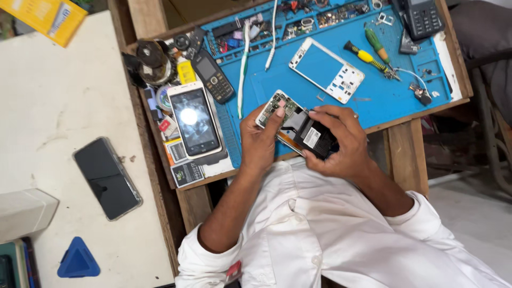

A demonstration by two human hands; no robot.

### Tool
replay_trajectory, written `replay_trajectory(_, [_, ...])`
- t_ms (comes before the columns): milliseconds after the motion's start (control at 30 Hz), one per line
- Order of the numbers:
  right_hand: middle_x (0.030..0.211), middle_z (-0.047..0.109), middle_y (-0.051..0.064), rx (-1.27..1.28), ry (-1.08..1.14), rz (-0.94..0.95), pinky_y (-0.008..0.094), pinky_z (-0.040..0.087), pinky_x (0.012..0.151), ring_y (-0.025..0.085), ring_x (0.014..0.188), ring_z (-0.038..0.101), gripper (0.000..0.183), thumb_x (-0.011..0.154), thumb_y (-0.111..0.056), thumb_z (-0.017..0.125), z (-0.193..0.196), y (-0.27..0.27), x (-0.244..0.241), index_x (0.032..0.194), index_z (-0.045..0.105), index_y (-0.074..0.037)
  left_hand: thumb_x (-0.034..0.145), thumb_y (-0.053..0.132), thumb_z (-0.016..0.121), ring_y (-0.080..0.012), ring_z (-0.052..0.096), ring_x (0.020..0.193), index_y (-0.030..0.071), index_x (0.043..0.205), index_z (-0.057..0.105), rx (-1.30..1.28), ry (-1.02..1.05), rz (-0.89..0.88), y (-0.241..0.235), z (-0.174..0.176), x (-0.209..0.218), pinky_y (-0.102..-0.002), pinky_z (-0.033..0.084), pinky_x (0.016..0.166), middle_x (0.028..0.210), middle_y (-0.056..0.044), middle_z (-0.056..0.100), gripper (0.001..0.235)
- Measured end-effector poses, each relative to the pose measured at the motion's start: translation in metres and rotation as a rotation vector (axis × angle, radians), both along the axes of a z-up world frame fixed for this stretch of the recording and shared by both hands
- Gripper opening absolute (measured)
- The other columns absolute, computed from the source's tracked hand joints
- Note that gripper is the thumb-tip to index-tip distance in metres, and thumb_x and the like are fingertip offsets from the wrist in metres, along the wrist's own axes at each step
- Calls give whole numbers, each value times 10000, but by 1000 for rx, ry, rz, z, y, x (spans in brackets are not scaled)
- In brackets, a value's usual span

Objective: The person assembles a smartphone by hand, placing the motherboard into the casing, connecting ribbon cables, and inserting the battery. They then attach the screen assembly and close the device.

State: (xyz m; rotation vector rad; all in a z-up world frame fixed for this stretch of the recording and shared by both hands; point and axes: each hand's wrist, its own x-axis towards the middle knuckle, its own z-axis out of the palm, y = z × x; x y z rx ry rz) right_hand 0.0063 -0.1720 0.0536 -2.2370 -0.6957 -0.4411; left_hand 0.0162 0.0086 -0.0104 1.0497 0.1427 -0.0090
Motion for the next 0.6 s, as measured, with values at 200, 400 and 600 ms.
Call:
replay_trajectory(200, [1248,601,189,-51,-11,43,430,508,952,326,1083,596,722,687,-243,851,-10,-3,2,1322,621,12,1016,168,716,-57,628,893,-28,1200,733,2,-8,-9,-3,4,0,-211,517,794,998,-30,739,270])
replay_trajectory(400, [1244,591,198,-101,-35,44,440,507,942,344,1085,582,743,692,-235,842,-19,0,3,1351,605,14,1022,164,715,-61,624,871,-27,1220,736,59,-13,-13,-4,1,-2,-215,510,768,984,-35,742,276])
replay_trajectory(600, [1249,589,194,-127,-32,37,445,522,940,345,1102,586,745,705,-252,846,-17,-2,4,1362,607,6,1023,163,709,-66,648,936,-21,1245,721,67,-45,-28,-13,2,-3,-234,541,831,1049,-43,749,288])
